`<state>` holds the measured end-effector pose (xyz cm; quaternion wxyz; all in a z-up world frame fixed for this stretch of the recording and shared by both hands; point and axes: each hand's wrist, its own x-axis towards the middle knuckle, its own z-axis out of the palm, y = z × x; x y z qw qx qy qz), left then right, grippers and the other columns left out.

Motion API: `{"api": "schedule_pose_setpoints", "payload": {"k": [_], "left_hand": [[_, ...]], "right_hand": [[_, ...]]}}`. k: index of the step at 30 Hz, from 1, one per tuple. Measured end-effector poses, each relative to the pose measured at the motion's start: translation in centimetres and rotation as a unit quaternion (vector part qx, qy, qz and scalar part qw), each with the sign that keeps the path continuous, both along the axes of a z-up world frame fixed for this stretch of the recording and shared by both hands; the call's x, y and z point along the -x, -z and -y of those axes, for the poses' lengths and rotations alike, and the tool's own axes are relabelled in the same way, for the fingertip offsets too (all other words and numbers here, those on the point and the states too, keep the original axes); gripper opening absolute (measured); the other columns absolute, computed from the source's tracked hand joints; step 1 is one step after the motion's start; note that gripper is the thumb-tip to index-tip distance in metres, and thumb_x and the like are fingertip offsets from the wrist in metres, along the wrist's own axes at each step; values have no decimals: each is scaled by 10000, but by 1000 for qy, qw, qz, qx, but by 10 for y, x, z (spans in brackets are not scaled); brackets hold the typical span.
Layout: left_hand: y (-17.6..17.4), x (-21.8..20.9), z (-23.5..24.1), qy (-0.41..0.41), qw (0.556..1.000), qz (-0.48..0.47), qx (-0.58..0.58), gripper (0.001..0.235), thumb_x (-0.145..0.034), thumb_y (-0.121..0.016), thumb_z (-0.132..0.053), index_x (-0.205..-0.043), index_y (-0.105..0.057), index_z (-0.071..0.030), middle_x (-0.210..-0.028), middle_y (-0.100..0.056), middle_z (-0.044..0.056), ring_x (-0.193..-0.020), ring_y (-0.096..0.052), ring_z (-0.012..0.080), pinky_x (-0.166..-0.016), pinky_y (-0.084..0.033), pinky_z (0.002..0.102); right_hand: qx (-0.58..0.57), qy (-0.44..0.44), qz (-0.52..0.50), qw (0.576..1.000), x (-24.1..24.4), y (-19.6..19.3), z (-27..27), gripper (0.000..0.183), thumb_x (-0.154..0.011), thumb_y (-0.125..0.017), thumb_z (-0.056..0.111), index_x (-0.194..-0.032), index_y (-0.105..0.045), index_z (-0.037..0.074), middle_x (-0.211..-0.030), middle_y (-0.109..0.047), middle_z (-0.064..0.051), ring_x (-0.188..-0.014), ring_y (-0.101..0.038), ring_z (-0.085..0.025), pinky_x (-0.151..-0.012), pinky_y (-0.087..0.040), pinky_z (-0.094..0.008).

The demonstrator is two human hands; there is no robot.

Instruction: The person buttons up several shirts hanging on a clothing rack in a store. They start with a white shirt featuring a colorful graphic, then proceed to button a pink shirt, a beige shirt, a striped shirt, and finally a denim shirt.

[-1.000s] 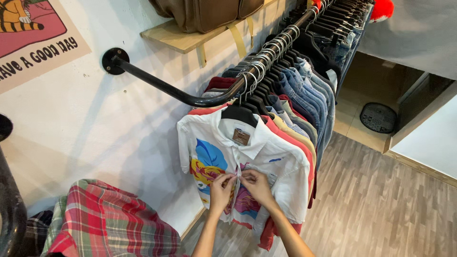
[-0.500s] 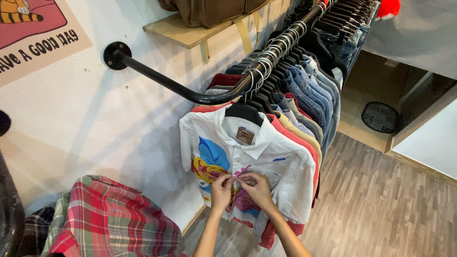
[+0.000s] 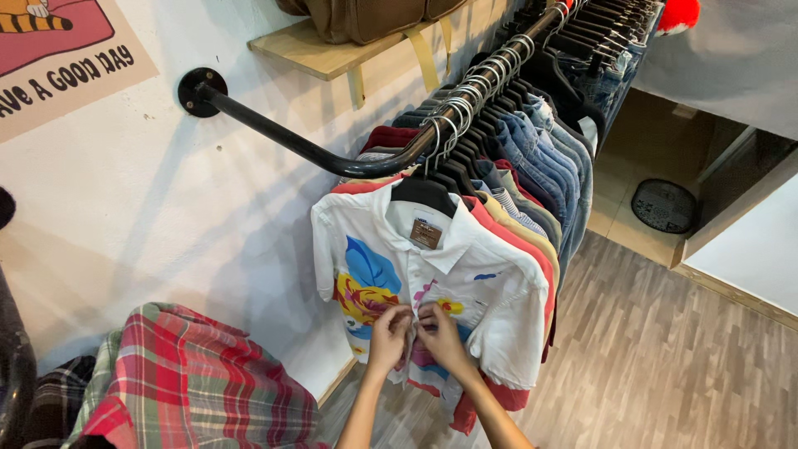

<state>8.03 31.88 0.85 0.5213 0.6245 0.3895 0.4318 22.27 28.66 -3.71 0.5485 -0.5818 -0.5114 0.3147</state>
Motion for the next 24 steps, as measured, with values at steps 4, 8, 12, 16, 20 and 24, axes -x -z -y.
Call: {"api": "schedule_pose_setpoints", "payload": {"k": [4,8,12,16,20,24], "left_hand": [[18,-1,9,-47,997,-50,-18,121,-843,-645,-49,-947,-697,-84,-908,-735,40,-855,-698,165,-781,-543,277],[40,-9,8,-117,990,-74,-26,111,-805,-739,-151,-895,-716,-91,-822,-745,28,-735,-689,131,-686,-536,272],[46,-8,6,-127,988,-81,-34,97,-837,-703,-173,-832,-753,-90,-762,-749,19,-674,-676,110,-624,-514,262],[64,0,0,-112,989,-85,-43,140,-837,-655,-154,-867,-776,-92,-894,-779,35,-841,-718,159,-769,-535,292],[57,2,4,-99,990,-83,-47,139,-846,-675,-187,-873,-772,-91,-877,-771,31,-797,-714,149,-711,-548,287],[48,3,9,-105,990,-72,-64,146,-841,-684,-202,-854,-773,-86,-858,-762,46,-769,-708,165,-693,-541,302]], "right_hand": [[9,6,-10,1000,-2,-10,11,115,-822,-648,47,-915,-624,109,-893,-696,-14,-811,-688,-128,-669,-563,-240],[42,22,-20,999,-8,13,6,188,-786,-684,48,-965,-680,104,-851,-716,-32,-788,-681,-108,-655,-563,-219],[67,37,-10,997,-10,23,5,129,-811,-713,129,-936,-702,102,-819,-707,-22,-783,-677,-104,-685,-569,-228],[75,29,-45,996,-6,23,4,139,-820,-727,127,-952,-713,85,-845,-728,-32,-809,-696,-108,-748,-576,-227],[76,17,-106,991,-2,23,6,123,-814,-736,105,-930,-718,68,-810,-719,-40,-782,-681,-99,-739,-561,-217],[90,-20,-148,985,-2,7,14,206,-786,-662,-1,-971,-742,37,-833,-757,-71,-771,-696,-115,-716,-544,-219]]}}
